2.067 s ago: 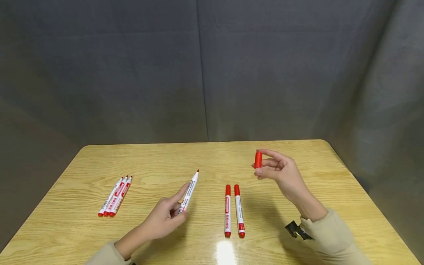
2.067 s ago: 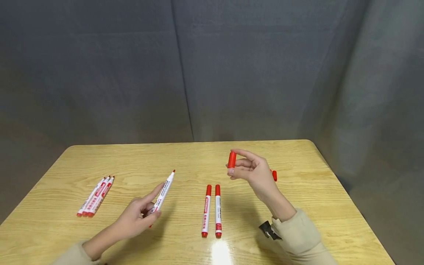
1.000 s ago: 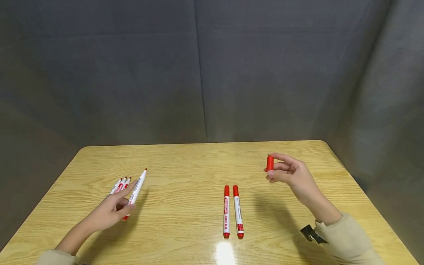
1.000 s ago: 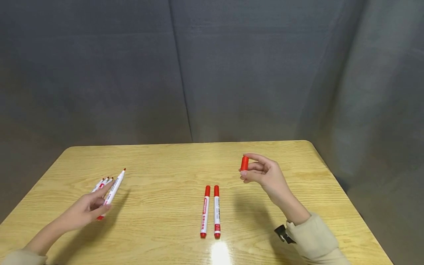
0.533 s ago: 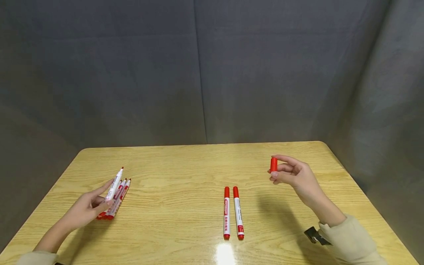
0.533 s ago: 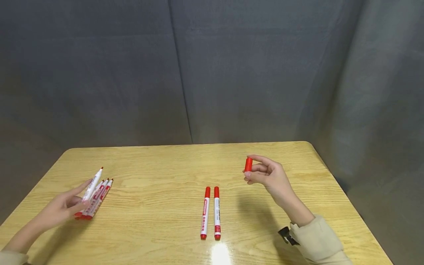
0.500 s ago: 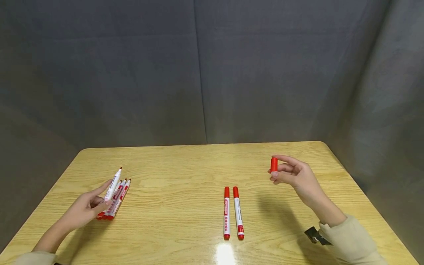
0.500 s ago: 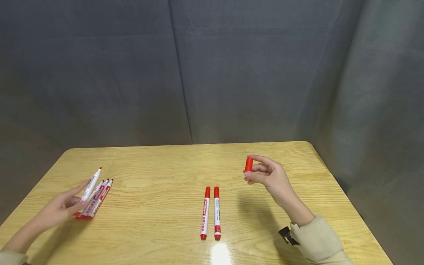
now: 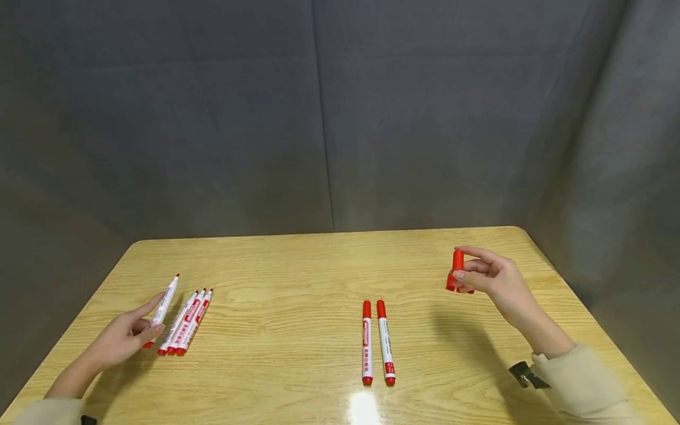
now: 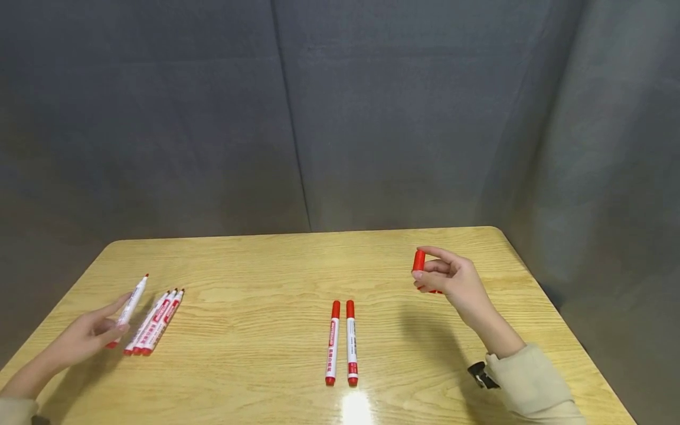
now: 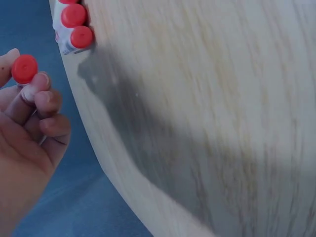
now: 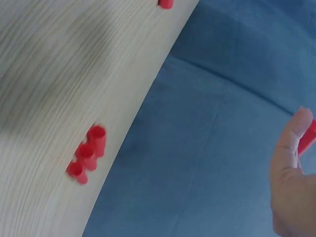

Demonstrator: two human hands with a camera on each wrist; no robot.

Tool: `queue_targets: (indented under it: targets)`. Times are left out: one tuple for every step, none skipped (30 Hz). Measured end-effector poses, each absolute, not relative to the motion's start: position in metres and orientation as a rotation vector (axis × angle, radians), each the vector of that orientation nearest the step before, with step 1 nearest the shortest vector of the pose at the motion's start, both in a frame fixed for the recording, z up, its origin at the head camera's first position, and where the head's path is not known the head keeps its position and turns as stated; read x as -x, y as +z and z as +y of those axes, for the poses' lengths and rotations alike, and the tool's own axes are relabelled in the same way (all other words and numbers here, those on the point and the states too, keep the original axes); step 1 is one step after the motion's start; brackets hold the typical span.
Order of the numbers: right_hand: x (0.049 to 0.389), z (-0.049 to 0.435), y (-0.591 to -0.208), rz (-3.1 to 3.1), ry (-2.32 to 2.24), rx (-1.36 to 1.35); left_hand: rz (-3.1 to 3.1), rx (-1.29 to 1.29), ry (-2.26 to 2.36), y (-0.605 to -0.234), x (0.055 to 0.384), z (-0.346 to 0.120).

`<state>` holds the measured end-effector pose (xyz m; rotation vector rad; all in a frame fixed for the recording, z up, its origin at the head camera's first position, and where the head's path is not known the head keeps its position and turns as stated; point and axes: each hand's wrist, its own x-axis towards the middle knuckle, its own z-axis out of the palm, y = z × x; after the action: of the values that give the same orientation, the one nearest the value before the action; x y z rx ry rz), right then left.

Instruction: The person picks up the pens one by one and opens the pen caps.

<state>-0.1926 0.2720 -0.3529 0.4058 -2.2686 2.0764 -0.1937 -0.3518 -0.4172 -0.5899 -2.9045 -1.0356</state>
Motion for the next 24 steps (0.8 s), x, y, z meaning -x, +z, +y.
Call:
queue_targets:
  targets:
    - [0.193, 0.275, -0.353, -2.274, 2.067, -0.396, -2.907, 0.591, -1.034, -0.418, 0.194, -0.353]
    - [0.194, 0.277, -0.353, -2.276, 2.059, -0.391, -2.912, 0.585, -1.032, -0.419, 0.195, -0.353]
    - [0.194, 0.280, -0.354, -2.277, 2.054, -0.387, -2.921, 0.581, -1.034, -0.420, 0.195, -0.354]
    - [0.194, 0.282, -0.354, -2.273, 2.058, -0.385, -2.928, 0.577, -1.040, -0.421, 0.196, -0.354]
    - [0.195, 0.284, -0.354, -2.270, 2.058, -0.386, -2.936, 0.570, -1.044, -0.421, 0.197, -0.354]
    - [0.195, 0.286, -0.353, -2.270, 2.055, -0.387, -2.948, 0.561, -1.045, -0.422, 0.197, -0.354]
    - [0.195, 0.288, -0.353, -2.268, 2.056, -0.390, -2.962, 0.554, -1.049, -0.422, 0.198, -0.354]
    - [0.194, 0.290, -0.353, -2.268, 2.052, -0.394, -2.979, 0.548, -1.053, -0.423, 0.199, -0.354]
    - [0.194, 0.291, -0.353, -2.269, 2.048, -0.396, -2.994, 0.544, -1.058, -0.423, 0.199, -0.355]
    - [0.194, 0.293, -0.353, -2.270, 2.046, -0.398, -3.003, 0.542, -1.061, -0.424, 0.200, -0.355]
    - [0.193, 0.294, -0.352, -2.276, 2.037, -0.400, -3.014, 0.543, -1.059, -0.425, 0.201, -0.355]
    - [0.193, 0.296, -0.352, -2.279, 2.033, -0.401, -3.020, 0.555, -1.062, -0.425, 0.202, -0.356]
    - [0.193, 0.297, -0.352, -2.280, 2.027, -0.403, -3.025, 0.566, -1.068, -0.426, 0.203, -0.357]
    - [0.193, 0.299, -0.352, -2.282, 2.020, -0.406, -3.029, 0.574, -1.067, -0.427, 0.203, -0.357]
    - [0.193, 0.300, -0.352, -2.280, 2.017, -0.412, -3.031, 0.582, -1.065, -0.428, 0.204, -0.358]
    - [0.193, 0.302, -0.351, -2.280, 2.016, -0.417, -3.046, 0.579, -1.062, -0.428, 0.205, -0.359]
    - [0.193, 0.303, -0.351, -2.285, 2.008, -0.417, -3.063, 0.572, -1.061, -0.428, 0.206, -0.359]
    - [0.194, 0.305, -0.350, -2.285, 2.004, -0.420, -3.080, 0.563, -1.062, -0.428, 0.207, -0.359]
    - [0.194, 0.306, -0.349, -2.283, 2.000, -0.420, -3.102, 0.544, -1.047, -0.428, 0.207, -0.359]
    - [0.194, 0.307, -0.349, -2.285, 1.995, -0.417, -3.124, 0.528, -1.028, -0.428, 0.207, -0.359]
    - [0.194, 0.308, -0.348, -2.292, 1.985, -0.409, -3.143, 0.517, -1.014, -0.428, 0.208, -0.359]
    - [0.194, 0.310, -0.347, -2.304, 1.975, -0.396, -3.167, 0.501, -1.006, -0.428, 0.208, -0.359]
    - [0.194, 0.311, -0.347, -2.309, 1.968, -0.383, -3.174, 0.497, -0.998, -0.429, 0.208, -0.359]
    - [0.195, 0.312, -0.346, -2.320, 1.960, -0.370, -3.181, 0.496, -0.987, -0.430, 0.207, -0.360]
